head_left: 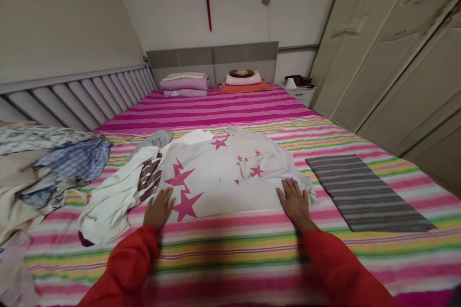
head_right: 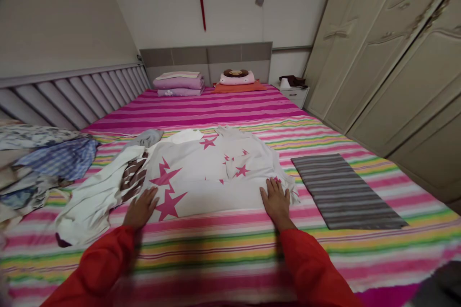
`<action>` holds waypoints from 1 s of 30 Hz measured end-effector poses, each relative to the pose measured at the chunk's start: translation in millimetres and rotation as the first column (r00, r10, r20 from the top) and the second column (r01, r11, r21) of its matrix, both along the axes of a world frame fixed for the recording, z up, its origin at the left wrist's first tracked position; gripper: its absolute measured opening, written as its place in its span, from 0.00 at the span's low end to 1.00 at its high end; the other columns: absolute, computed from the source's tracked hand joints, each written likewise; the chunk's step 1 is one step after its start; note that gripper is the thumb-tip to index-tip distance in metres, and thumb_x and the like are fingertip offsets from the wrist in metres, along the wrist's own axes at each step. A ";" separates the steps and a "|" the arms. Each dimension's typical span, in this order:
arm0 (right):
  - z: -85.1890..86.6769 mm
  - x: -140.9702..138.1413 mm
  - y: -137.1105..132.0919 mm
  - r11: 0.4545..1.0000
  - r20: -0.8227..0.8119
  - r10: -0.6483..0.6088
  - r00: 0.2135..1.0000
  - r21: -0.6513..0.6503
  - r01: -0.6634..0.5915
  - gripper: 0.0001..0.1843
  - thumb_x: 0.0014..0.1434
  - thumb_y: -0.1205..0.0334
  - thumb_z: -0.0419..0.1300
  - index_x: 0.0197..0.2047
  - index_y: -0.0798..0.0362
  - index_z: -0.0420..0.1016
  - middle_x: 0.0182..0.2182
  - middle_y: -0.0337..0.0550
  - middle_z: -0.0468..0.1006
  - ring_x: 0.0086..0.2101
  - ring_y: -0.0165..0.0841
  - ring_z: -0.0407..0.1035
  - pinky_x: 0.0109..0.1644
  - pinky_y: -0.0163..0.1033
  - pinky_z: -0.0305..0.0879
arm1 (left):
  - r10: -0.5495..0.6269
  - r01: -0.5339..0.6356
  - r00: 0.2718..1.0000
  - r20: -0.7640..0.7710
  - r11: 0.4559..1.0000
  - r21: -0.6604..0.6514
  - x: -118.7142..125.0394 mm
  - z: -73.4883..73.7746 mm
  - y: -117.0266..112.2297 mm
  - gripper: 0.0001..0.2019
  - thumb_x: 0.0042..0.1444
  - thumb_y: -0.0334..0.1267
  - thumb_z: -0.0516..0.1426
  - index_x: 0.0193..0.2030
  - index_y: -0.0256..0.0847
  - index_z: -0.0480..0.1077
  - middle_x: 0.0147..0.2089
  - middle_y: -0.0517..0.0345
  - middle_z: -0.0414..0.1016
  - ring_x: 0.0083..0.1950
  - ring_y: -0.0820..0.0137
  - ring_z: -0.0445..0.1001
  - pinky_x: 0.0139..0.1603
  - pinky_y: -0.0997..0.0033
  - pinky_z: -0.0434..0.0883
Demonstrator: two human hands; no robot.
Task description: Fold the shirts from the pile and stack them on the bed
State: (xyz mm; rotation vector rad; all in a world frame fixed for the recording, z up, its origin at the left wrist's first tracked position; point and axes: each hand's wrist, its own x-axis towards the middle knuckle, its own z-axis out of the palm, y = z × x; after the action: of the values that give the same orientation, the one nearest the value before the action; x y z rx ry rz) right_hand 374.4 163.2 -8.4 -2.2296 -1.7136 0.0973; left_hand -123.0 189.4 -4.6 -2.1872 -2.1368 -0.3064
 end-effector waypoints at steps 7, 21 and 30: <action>-8.9 41.0 -46.5 0.894 0.035 0.434 0.900 0.102 -0.436 0.33 0.60 0.67 0.44 0.69 0.51 0.58 0.67 0.47 0.61 0.66 0.37 0.52 0.66 0.52 0.50 | -0.316 0.318 0.947 -0.054 0.947 0.050 -3.1 -8.2 -58.4 0.25 0.61 0.45 0.48 0.65 0.49 0.64 0.68 0.55 0.64 0.70 0.61 0.60 0.67 0.50 0.58; 24.3 26.5 -8.6 0.929 0.380 0.359 0.853 -0.234 -0.286 0.33 0.56 0.80 0.47 0.65 0.60 0.63 0.61 0.58 0.68 0.57 0.45 0.66 0.57 0.46 0.65 | -0.091 0.085 0.981 -0.172 0.995 -0.044 35.9 4.1 -31.7 0.31 0.51 0.18 0.46 0.62 0.32 0.67 0.64 0.41 0.67 0.66 0.59 0.66 0.65 0.57 0.66; 11.8 63.6 -66.4 0.844 0.346 0.535 0.771 -0.167 -0.510 0.37 0.47 0.80 0.52 0.61 0.56 0.68 0.56 0.52 0.75 0.53 0.42 0.71 0.56 0.44 0.69 | -0.226 0.205 0.962 -0.153 0.969 -0.139 7.5 6.5 -75.7 0.37 0.45 0.17 0.45 0.64 0.37 0.66 0.67 0.55 0.66 0.70 0.65 0.58 0.71 0.62 0.59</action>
State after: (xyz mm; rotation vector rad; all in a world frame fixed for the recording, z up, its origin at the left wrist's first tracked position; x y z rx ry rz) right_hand 438.0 96.8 3.4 -1.8186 -2.5486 -0.1715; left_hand -115.6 113.7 1.9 -2.4217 -1.8802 -0.0001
